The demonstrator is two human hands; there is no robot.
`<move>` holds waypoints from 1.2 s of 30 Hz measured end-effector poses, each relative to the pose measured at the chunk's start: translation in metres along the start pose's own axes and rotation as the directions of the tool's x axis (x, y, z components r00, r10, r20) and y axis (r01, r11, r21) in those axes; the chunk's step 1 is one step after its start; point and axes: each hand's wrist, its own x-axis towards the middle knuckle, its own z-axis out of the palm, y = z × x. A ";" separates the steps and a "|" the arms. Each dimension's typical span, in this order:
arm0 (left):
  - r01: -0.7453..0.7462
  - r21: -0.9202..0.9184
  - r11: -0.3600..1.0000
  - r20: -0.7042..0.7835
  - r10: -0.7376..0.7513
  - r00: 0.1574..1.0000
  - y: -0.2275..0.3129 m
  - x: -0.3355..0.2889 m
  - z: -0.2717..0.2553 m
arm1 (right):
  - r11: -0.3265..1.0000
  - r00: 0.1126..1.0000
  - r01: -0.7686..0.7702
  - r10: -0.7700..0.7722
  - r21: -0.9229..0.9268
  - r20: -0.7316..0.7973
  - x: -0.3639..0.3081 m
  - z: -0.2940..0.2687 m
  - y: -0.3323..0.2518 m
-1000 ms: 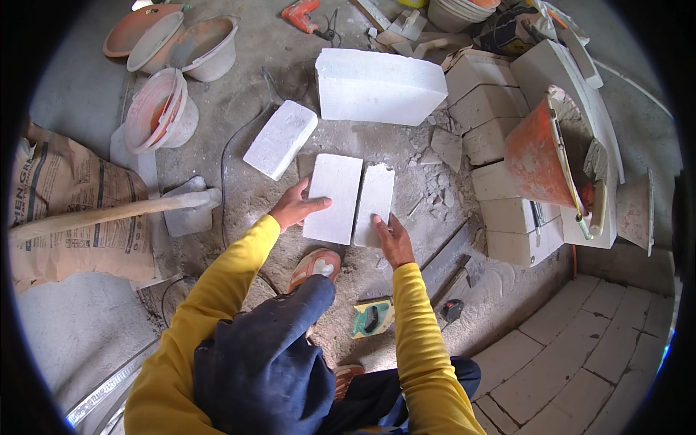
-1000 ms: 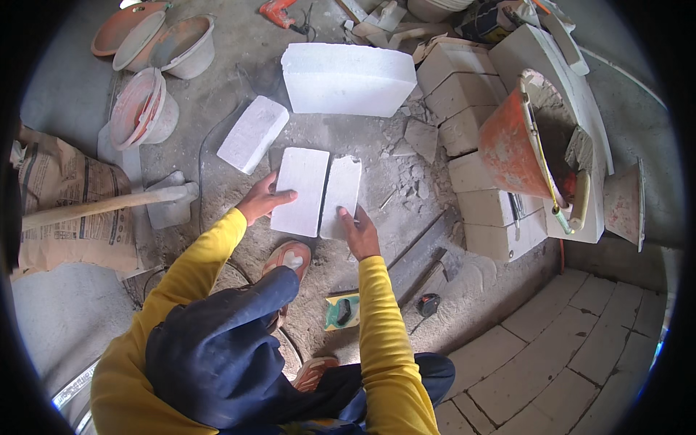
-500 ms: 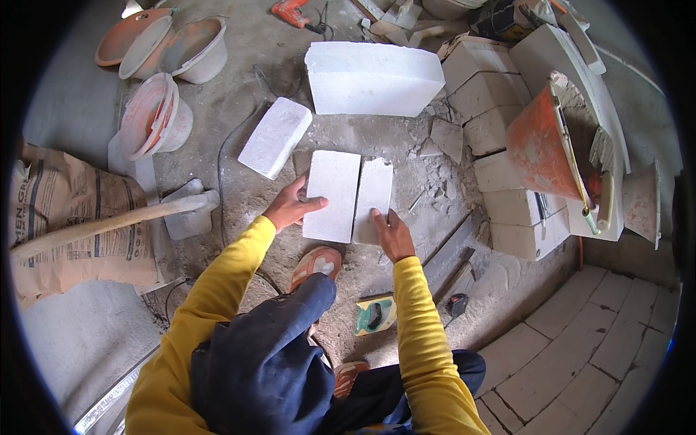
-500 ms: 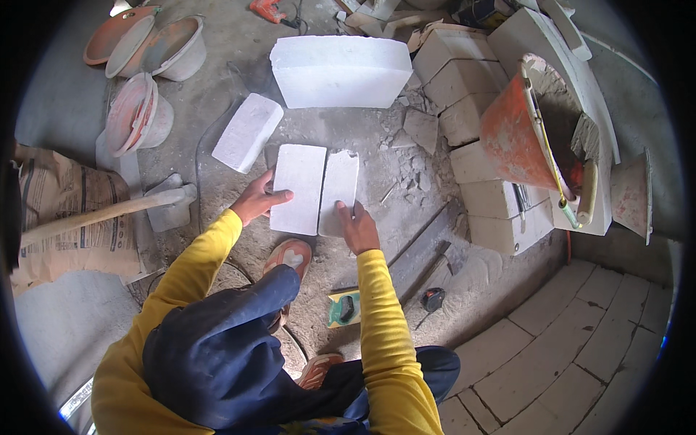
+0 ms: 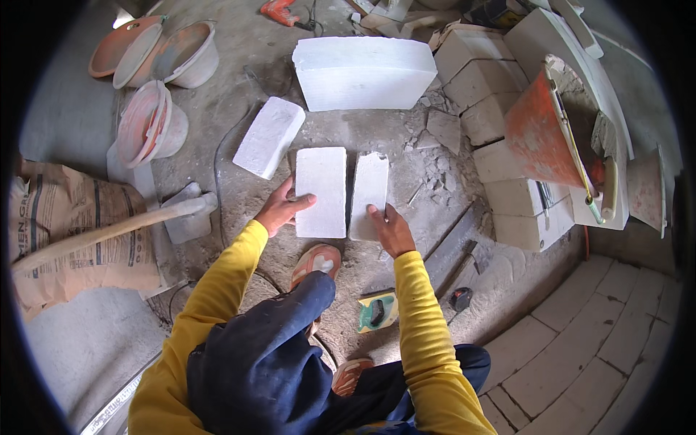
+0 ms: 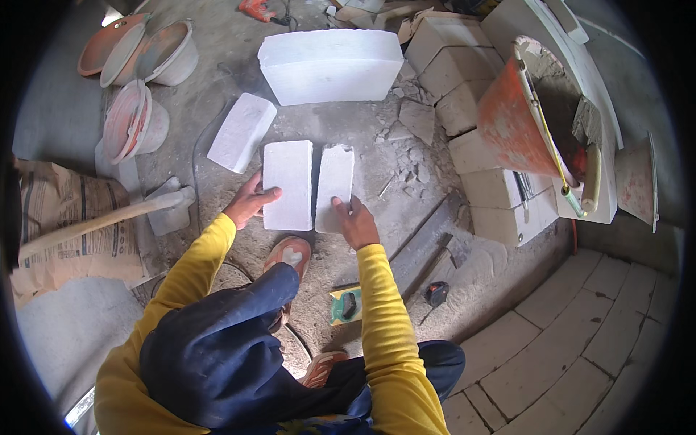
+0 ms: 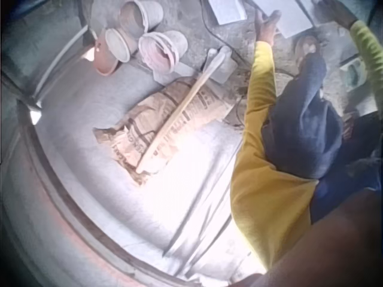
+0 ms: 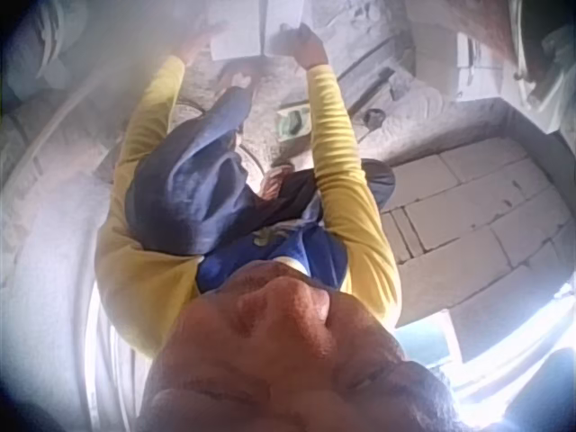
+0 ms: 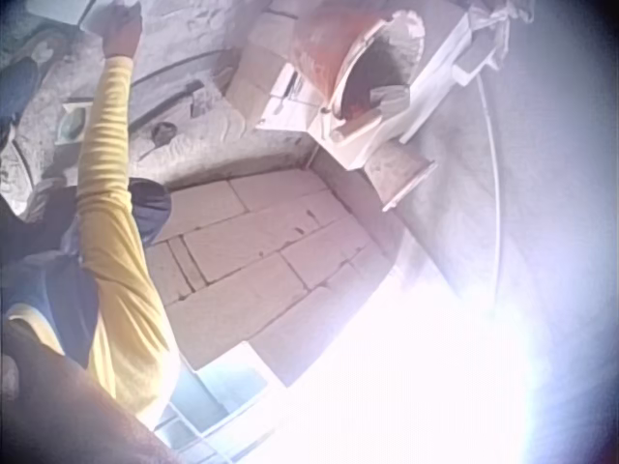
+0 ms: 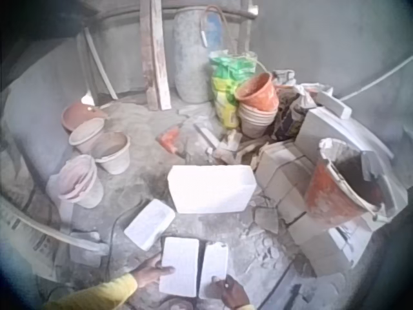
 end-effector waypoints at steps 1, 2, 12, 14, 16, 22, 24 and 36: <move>-0.010 -0.003 1.000 -0.002 0.010 1.000 0.001 -0.001 0.000 | 1.000 1.000 0.004 -0.004 0.004 0.001 -0.001 0.000 -0.002; -0.023 0.034 0.999 0.005 0.023 1.000 0.002 0.000 0.001 | 1.000 1.000 0.006 -0.006 0.003 -0.002 0.000 0.001 -0.001; -0.052 0.063 0.997 0.039 0.050 0.998 -0.001 0.019 0.012 | 0.999 0.993 0.028 -0.031 -0.026 -0.112 -0.010 0.002 0.017; -0.073 0.117 0.990 -0.059 0.080 0.995 -0.009 0.011 0.001 | 1.000 0.984 0.009 -0.013 -0.027 -0.177 -0.034 -0.004 0.012; -0.022 0.088 0.996 -0.047 0.026 0.999 -0.001 0.004 0.004 | 0.998 0.923 -0.065 0.061 0.000 -0.379 -0.060 -0.037 0.075; -0.019 -0.012 1.000 -0.127 0.017 0.992 -0.017 0.003 0.005 | 0.652 0.758 -0.643 0.468 -0.403 -0.454 -0.172 -0.139 0.245; -0.070 -0.033 0.997 -0.192 0.062 0.979 -0.019 -0.004 0.013 | 0.800 0.851 -0.480 0.325 -0.360 -0.413 -0.190 -0.129 0.259; -0.276 0.062 0.959 0.380 0.233 0.895 -0.001 -0.072 0.096 | 0.715 0.946 -0.039 0.251 0.698 -0.204 -0.157 -0.109 0.067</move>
